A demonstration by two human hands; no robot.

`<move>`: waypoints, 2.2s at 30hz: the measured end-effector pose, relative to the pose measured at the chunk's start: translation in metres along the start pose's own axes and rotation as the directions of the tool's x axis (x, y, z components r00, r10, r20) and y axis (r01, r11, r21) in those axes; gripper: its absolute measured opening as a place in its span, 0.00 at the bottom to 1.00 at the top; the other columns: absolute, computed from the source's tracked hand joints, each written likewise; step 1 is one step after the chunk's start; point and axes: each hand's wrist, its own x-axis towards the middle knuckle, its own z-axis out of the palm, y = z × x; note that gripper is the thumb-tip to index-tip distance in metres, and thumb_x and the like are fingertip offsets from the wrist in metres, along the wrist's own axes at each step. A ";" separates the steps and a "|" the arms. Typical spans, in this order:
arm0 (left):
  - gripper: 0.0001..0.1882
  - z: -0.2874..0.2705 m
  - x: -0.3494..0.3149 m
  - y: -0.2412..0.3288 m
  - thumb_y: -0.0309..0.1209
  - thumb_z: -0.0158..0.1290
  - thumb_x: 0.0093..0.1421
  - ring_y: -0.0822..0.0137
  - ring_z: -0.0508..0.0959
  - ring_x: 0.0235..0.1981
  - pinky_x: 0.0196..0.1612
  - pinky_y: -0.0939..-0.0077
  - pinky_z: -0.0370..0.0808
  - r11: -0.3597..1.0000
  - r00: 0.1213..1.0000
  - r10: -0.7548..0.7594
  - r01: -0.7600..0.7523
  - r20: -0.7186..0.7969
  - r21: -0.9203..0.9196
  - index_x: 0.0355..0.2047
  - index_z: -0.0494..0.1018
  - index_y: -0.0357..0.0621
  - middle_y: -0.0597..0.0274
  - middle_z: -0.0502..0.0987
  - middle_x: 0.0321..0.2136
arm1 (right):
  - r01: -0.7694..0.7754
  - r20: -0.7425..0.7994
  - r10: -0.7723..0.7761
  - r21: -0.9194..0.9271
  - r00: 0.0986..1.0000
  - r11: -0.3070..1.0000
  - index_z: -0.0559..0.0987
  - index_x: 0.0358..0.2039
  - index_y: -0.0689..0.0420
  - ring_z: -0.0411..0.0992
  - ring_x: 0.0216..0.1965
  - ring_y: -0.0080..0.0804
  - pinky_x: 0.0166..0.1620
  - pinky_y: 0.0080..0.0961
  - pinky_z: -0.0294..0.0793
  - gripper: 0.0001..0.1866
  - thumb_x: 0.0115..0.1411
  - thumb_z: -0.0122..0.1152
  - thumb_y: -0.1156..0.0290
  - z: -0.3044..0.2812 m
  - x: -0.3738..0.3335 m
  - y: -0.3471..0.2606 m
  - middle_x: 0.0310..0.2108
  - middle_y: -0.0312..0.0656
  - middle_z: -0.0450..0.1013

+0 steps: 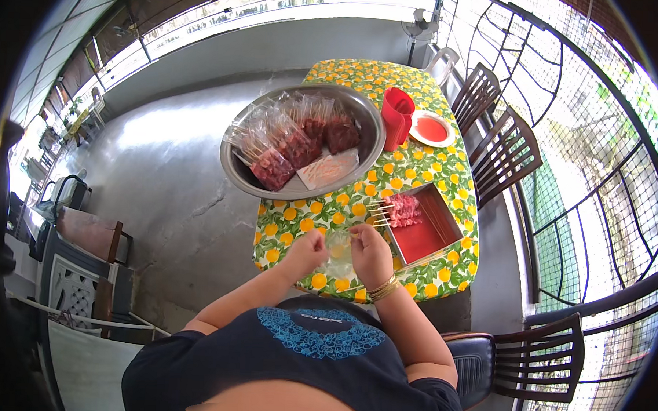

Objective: The person assembles meat skewers by hand, placing small pieces of raw meat onto wooden sticks and arranging them in a red tray. They then place the completed skewers into a metal bowl and wrap them in plastic bags.

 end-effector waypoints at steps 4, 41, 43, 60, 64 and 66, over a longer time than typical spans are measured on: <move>0.07 -0.013 0.011 0.001 0.26 0.54 0.59 0.55 0.76 0.27 0.31 0.61 0.71 0.993 0.948 0.118 -0.104 -0.294 0.064 0.32 0.65 0.41 0.53 0.73 0.24 | 0.148 0.153 -0.102 -0.331 0.983 0.932 0.72 0.53 0.57 0.76 0.39 0.51 0.45 0.45 0.74 0.22 0.56 0.56 0.75 0.002 -0.004 -0.015 0.36 0.50 0.77; 0.04 0.009 0.010 0.050 0.21 0.55 0.56 0.47 0.74 0.38 0.43 0.58 0.73 0.913 0.872 0.403 -0.359 -0.280 0.195 0.32 0.72 0.38 0.49 0.74 0.33 | -0.117 0.221 0.144 -0.130 0.965 0.985 0.75 0.40 0.57 0.76 0.32 0.49 0.37 0.40 0.74 0.14 0.56 0.67 0.66 -0.032 0.009 0.002 0.29 0.48 0.76; 0.04 0.004 0.010 0.051 0.22 0.55 0.57 0.47 0.75 0.35 0.40 0.57 0.73 0.926 0.879 0.374 -0.337 -0.297 0.170 0.31 0.71 0.38 0.48 0.74 0.32 | -0.100 0.123 0.137 -0.269 0.983 0.958 0.74 0.40 0.57 0.75 0.35 0.48 0.39 0.40 0.74 0.16 0.55 0.69 0.67 -0.030 0.009 0.004 0.32 0.49 0.76; 0.14 0.016 0.038 0.029 0.16 0.59 0.58 0.72 0.79 0.31 0.31 0.75 0.80 0.663 0.985 -0.120 -0.011 -0.120 -0.749 0.41 0.69 0.44 0.63 0.77 0.34 | -0.479 0.528 0.121 0.622 0.841 0.619 0.77 0.42 0.63 0.80 0.35 0.29 0.42 0.25 0.80 0.06 0.66 0.60 0.76 -0.039 -0.016 0.007 0.34 0.43 0.80; 0.13 0.014 0.033 0.035 0.17 0.58 0.60 0.68 0.80 0.29 0.30 0.73 0.80 0.313 0.970 -0.194 0.201 0.145 -0.928 0.41 0.70 0.45 0.60 0.78 0.34 | -0.490 0.492 -0.005 0.866 0.870 0.098 0.78 0.41 0.60 0.79 0.37 0.32 0.44 0.32 0.79 0.11 0.70 0.54 0.65 -0.041 -0.012 0.014 0.36 0.43 0.80; 0.09 0.013 0.025 0.030 0.20 0.58 0.62 0.65 0.81 0.28 0.29 0.72 0.80 0.319 0.942 -0.095 0.334 0.321 -0.887 0.39 0.71 0.46 0.59 0.80 0.32 | -0.381 0.416 0.206 0.905 0.886 -0.189 0.75 0.52 0.56 0.79 0.41 0.33 0.47 0.33 0.78 0.14 0.70 0.54 0.64 -0.041 -0.003 0.018 0.39 0.42 0.80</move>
